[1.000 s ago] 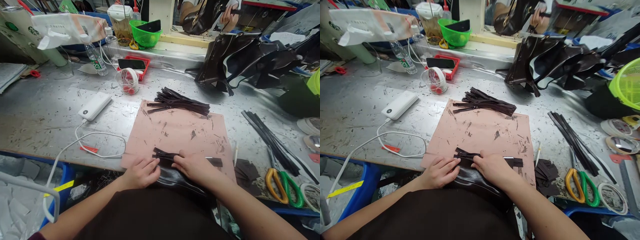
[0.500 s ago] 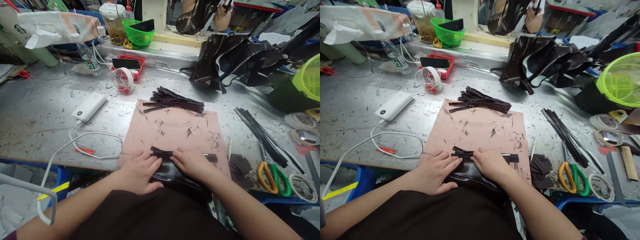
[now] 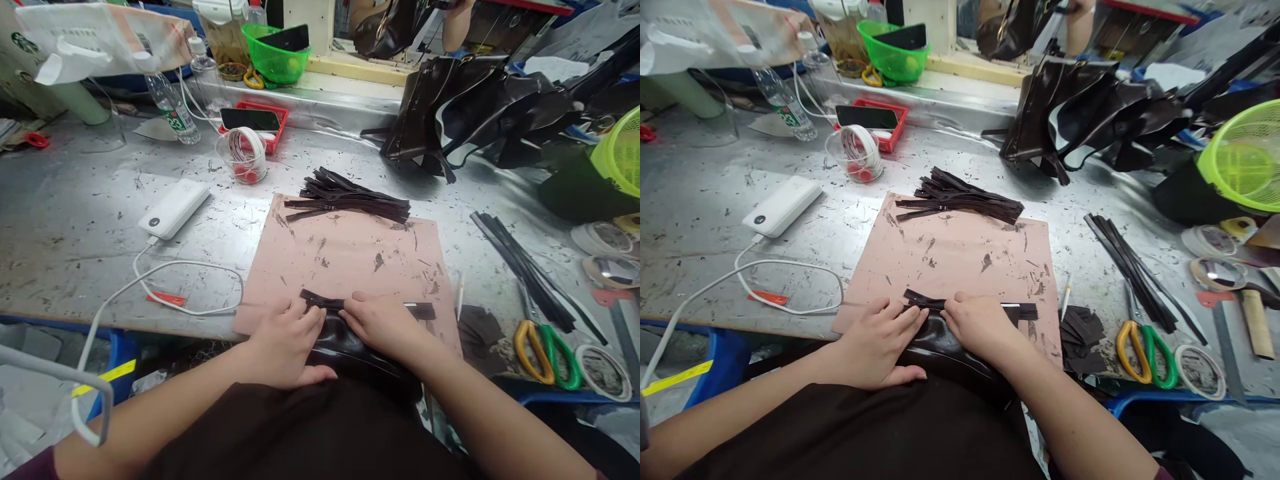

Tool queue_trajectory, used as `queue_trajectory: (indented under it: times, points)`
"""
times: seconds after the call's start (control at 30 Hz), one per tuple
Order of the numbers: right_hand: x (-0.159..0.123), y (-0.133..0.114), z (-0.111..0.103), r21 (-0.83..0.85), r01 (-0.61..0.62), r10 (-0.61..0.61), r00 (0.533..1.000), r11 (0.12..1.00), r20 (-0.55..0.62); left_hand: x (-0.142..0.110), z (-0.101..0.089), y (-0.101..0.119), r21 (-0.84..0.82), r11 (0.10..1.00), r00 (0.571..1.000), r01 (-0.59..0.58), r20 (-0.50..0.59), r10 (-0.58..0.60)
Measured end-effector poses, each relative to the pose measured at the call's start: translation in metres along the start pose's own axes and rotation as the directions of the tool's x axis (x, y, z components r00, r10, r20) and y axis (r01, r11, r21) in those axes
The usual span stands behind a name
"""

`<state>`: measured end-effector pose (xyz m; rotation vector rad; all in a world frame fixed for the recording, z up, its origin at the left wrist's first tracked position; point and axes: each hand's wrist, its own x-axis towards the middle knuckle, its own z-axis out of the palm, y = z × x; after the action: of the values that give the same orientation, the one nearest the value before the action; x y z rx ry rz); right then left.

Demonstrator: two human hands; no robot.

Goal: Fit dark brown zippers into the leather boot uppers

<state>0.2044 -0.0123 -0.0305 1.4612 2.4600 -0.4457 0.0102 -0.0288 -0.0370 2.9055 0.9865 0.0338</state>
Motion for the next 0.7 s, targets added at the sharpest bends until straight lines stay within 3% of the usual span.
queue_trajectory:
  times: [0.17,0.27,0.4,0.7]
  points:
    - [-0.005,0.0,-0.002,-0.054,-0.108,0.107,0.994,0.993,-0.025,0.009,-0.003,0.0,-0.022,0.999,0.998,-0.047,0.032,0.048]
    - [-0.013,0.01,-0.004,0.046,-0.184,0.185,0.982,0.982,-0.031,0.015,-0.001,0.001,-0.012,0.997,0.997,-0.08,0.014,0.081]
    - [-0.02,0.02,-0.003,0.168,-0.149,0.167,0.981,0.974,-0.097,0.018,0.003,0.005,-0.005,0.986,0.985,-0.169,0.026,0.169]
    - [-0.014,0.015,-0.003,0.185,-0.218,0.238,0.967,0.958,-0.095,0.028,0.001,0.01,0.029,0.987,0.986,-0.159,0.05,0.158]
